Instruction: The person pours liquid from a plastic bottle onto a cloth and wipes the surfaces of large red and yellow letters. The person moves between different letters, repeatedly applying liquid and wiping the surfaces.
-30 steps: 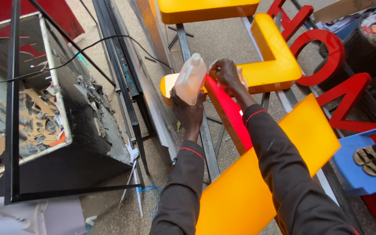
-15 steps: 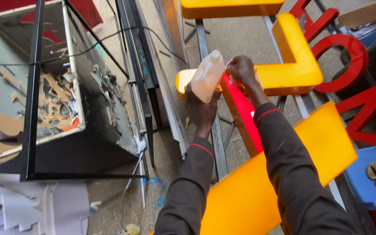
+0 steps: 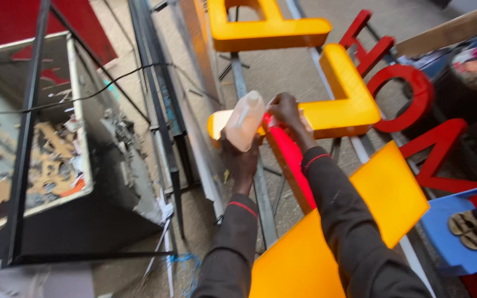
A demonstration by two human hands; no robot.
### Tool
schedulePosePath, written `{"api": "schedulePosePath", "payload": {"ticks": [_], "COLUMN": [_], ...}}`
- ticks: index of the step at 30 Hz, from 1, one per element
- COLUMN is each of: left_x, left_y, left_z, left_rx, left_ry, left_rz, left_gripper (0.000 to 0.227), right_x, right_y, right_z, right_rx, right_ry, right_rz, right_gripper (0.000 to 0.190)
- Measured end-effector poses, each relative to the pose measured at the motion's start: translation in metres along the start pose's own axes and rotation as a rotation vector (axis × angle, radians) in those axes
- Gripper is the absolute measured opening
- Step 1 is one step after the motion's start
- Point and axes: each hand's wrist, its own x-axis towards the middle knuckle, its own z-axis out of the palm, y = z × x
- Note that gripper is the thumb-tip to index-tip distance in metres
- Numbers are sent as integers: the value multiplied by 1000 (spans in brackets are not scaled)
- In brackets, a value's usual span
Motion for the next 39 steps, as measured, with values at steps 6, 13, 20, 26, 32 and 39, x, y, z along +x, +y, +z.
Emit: {"api": "schedulePosePath", "payload": {"ticks": [6,13,20,26,32,39], "left_x": [-3,-3,-1,0,-2,-2], "left_y": [-5,3,13,13,14,7], "left_z": [-1,-6,-12,-8,-11,-8], "left_rx": [-7,9,94,5,-8,-13], "left_ry": [-4,1,-74,-4,-4,-12], "left_rz": [98,129,96,95,85,111], "left_gripper": [104,102,99,106,104,103], "right_x": [-4,-21,-11,-8,-15,-17], "right_y": [-6,-8,-33,-19,-13,5], "right_z": [1,-18,-17,-21,-19,-19], "right_rx": [-13,50,-53,5,28,15], "right_ry": [22,-32,85,2,32,-34], "right_rz": [12,38,-25,-68,-121,-42], "right_gripper": [18,17,16,11,16,13]}}
